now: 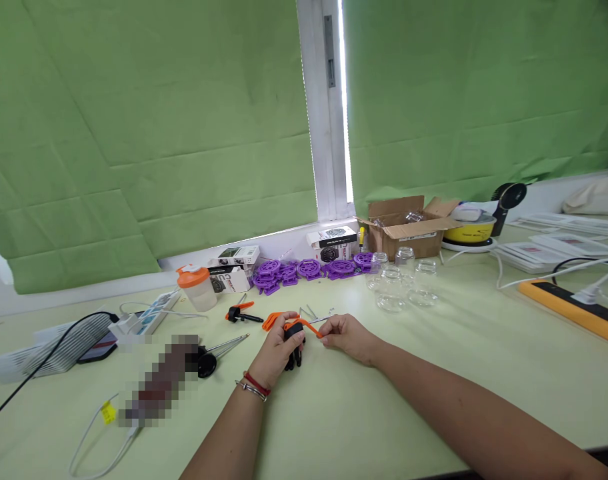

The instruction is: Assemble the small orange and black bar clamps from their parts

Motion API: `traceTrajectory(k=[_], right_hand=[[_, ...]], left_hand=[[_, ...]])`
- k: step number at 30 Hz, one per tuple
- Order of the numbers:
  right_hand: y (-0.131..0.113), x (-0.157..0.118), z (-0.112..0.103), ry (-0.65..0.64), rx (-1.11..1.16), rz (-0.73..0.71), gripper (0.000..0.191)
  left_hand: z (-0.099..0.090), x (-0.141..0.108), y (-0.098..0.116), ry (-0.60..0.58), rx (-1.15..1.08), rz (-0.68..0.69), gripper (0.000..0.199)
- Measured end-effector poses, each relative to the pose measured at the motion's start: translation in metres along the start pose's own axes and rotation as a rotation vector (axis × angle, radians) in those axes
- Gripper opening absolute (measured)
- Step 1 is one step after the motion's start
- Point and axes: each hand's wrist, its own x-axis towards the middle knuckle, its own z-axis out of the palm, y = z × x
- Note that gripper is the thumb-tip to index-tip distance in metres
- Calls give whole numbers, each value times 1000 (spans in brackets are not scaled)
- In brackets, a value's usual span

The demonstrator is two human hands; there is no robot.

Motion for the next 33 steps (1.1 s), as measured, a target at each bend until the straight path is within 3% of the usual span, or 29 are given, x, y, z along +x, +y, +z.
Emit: traceTrajectory(k=[33], right_hand=[[0, -2, 0, -13, -11, -23, 21]], left_hand=[[1, 0, 2, -9, -11, -20, 48]])
